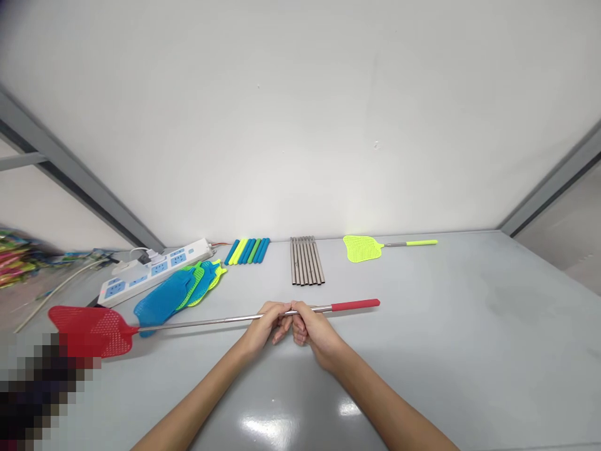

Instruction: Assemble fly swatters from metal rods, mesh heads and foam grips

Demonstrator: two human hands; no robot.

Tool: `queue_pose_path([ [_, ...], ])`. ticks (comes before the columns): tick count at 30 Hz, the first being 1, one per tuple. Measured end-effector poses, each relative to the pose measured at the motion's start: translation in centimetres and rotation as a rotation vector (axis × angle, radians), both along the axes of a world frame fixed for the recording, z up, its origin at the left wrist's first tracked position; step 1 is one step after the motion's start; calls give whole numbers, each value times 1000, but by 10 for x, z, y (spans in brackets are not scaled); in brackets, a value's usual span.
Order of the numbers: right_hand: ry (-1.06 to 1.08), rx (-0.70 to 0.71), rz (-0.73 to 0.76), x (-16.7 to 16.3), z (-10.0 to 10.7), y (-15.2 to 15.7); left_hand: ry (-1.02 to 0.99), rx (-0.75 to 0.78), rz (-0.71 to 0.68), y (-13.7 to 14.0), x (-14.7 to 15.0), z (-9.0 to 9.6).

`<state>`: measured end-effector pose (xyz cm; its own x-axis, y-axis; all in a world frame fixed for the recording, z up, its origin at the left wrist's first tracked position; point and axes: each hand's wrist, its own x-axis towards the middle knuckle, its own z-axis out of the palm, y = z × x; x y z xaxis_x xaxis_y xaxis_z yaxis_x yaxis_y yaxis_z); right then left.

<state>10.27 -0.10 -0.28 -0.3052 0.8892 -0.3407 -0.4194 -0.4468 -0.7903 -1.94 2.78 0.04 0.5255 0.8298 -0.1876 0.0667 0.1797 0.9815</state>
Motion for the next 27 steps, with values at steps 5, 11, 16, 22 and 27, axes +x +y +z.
queue_pose_path([
  [5, 37, -69, -122, -2, -1, 0, -56, -66, -91, 3, 1, 4],
  [11, 83, -90, -137, -4, -2, 0, -52, -129, -105, 4, 0, 4],
  [16, 117, -85, -119, -3, -5, 1, -89, -132, -99, 3, 1, 2],
  [22, 107, -84, -123, 0, -4, 4, -171, -187, -105, 5, 3, 1],
  [27, 29, -77, -175, 4, 1, 6, -191, -194, -119, 4, 5, 3],
])
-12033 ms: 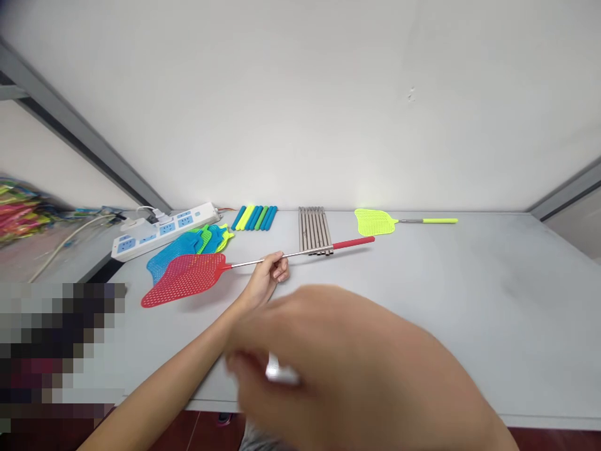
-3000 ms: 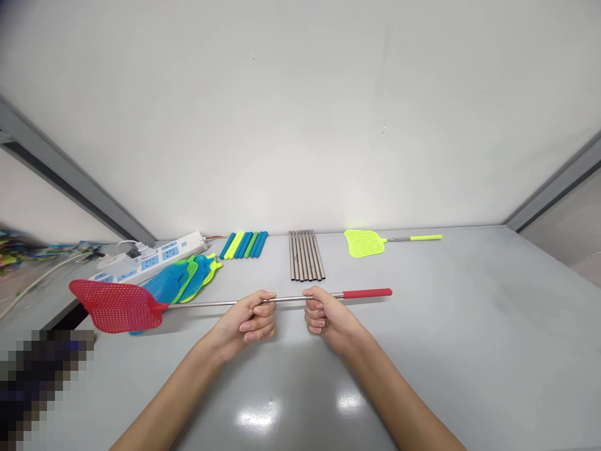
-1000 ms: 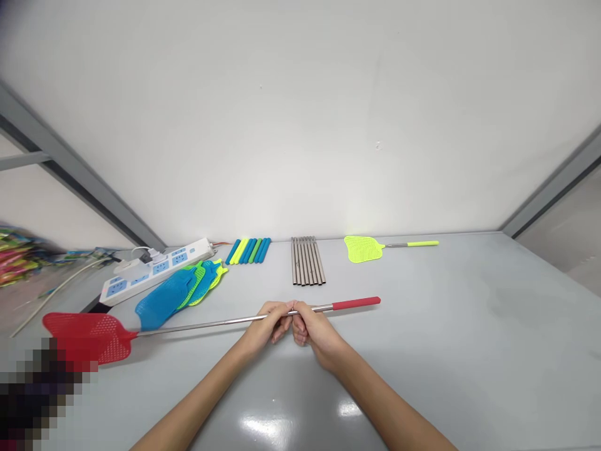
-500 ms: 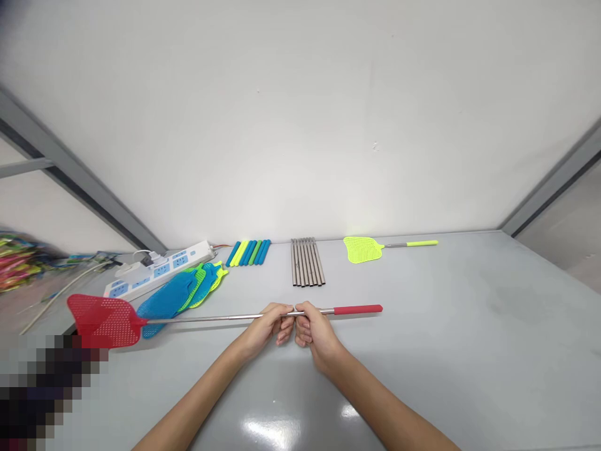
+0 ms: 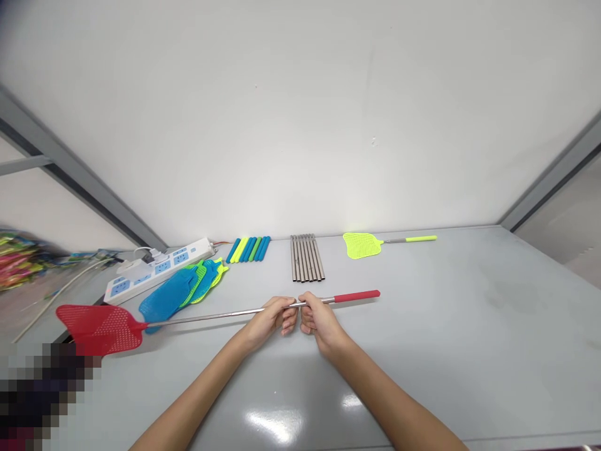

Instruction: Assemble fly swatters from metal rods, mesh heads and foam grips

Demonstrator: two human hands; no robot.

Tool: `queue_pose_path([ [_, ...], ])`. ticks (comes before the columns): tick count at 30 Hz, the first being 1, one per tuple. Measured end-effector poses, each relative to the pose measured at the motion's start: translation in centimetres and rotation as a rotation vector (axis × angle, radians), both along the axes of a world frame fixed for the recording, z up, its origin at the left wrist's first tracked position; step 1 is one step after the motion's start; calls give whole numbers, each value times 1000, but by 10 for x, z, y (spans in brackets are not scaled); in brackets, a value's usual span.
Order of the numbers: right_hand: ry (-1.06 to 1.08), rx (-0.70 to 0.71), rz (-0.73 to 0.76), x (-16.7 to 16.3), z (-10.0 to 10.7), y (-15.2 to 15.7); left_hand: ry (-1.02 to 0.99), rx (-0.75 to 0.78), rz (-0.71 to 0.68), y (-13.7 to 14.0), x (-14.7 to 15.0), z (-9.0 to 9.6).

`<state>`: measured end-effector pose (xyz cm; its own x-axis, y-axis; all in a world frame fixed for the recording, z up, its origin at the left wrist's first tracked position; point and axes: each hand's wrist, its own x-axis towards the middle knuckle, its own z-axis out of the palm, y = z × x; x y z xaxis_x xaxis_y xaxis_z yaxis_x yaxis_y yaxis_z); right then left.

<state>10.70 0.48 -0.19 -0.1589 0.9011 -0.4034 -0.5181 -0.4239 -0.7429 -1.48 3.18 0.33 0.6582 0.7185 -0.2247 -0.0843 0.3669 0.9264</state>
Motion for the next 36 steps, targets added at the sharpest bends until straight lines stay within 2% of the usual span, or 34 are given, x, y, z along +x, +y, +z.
queue_pose_path([
  [7, -96, 30, -78, 6, 6, 4, -17, -39, 51, -6, 5, 11],
  [15, 3, -39, 50, 13, 14, 5, 92, 35, 48, -4, 1, 20],
  [29, 14, -8, 12, 25, 15, 7, 89, 82, 52, -5, -1, 23],
  [36, -7, 17, -23, 39, 17, 10, 106, 69, 66, -4, -5, 31],
])
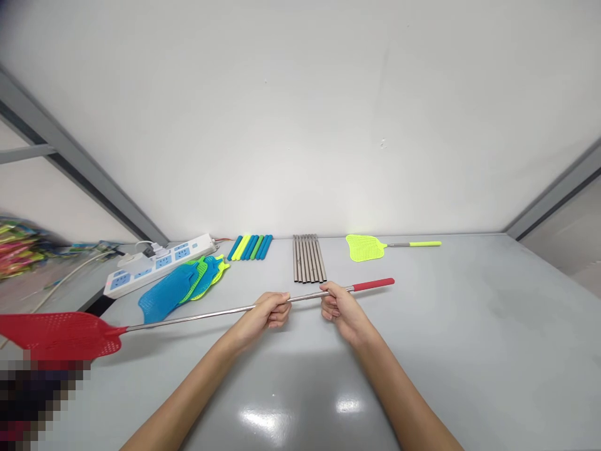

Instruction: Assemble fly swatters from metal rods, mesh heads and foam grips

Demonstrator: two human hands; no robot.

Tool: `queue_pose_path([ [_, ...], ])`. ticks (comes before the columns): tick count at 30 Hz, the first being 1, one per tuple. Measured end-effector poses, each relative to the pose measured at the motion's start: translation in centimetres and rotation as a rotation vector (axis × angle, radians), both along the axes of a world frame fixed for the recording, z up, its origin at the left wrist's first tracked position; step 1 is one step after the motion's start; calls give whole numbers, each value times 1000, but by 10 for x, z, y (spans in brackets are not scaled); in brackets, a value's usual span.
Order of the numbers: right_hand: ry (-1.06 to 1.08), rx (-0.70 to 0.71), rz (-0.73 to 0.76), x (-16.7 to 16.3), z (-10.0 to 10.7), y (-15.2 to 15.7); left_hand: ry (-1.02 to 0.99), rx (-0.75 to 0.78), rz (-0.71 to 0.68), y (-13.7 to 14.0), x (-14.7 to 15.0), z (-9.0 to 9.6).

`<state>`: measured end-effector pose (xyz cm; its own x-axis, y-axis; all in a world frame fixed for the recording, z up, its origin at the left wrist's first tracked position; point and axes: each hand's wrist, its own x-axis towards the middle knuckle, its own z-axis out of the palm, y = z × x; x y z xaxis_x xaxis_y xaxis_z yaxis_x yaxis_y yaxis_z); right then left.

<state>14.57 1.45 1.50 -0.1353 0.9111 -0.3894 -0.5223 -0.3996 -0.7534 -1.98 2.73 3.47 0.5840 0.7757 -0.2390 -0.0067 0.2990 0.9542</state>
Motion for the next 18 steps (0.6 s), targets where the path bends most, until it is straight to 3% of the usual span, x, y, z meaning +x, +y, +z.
queue_pose_path([
  [7, 5, 14, 8, 3, 0, 1, -7, 0, 7, 1, -4, 4],
  [12, -59, 58, 17, -1, 0, -1, -24, -9, 30, 1, -6, -5],
  [18, -23, 125, 179, -10, -3, -5, -54, 5, 55, 2, -7, -16],
])
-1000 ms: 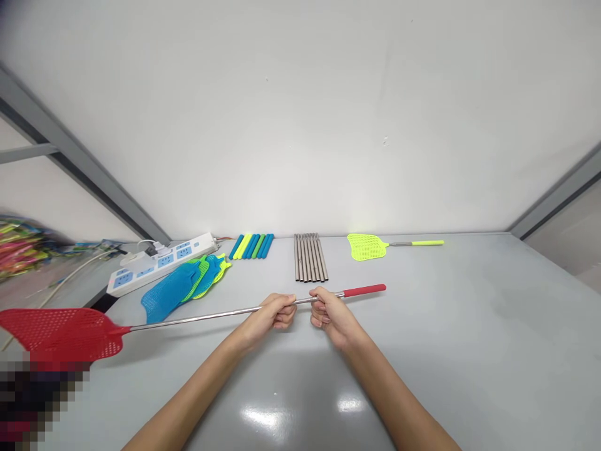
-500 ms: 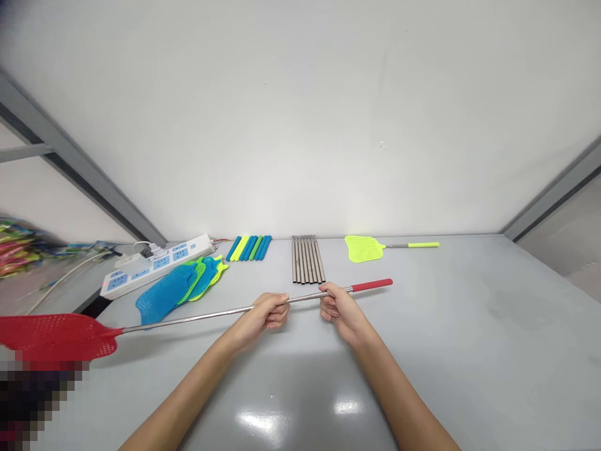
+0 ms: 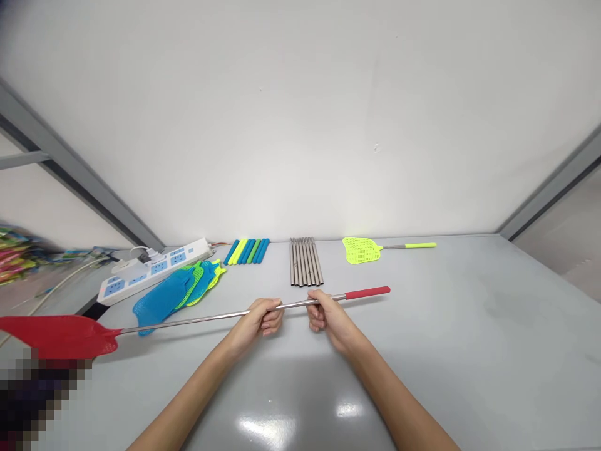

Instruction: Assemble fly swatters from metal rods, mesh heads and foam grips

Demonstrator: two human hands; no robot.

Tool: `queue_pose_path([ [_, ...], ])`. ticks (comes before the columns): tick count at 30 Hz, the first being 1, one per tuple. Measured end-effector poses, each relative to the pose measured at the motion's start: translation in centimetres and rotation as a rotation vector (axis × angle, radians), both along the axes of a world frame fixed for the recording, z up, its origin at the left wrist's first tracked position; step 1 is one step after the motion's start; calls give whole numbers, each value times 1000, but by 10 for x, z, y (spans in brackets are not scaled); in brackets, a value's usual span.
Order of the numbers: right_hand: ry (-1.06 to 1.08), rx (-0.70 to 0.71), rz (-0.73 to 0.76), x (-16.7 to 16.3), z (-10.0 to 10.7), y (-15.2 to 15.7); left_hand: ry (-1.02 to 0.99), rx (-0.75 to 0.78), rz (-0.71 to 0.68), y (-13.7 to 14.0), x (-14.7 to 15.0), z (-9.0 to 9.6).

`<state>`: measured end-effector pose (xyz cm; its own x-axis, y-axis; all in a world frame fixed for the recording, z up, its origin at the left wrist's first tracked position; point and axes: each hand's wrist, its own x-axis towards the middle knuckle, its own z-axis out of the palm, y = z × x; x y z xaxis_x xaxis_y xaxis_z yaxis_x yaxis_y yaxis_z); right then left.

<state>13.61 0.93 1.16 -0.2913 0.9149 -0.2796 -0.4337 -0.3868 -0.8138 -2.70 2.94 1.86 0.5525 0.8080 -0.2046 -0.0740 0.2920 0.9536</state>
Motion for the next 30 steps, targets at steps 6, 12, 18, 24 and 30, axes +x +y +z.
queue_pose_path([
  [6, -4, 80, 67, -3, 4, -4, 21, 20, -45, 0, 0, -1],
  [12, 3, 115, 105, -3, 5, -6, 40, 69, -48, -1, 0, -3],
  [18, 43, 114, 191, -7, 7, -10, 118, 162, -38, -6, 4, 0],
  [24, 40, 98, 303, -12, 8, -14, 206, 201, -95, -10, 6, 4],
  [30, 32, 47, 178, -15, 11, -16, 96, -24, -87, -15, 10, 15],
])
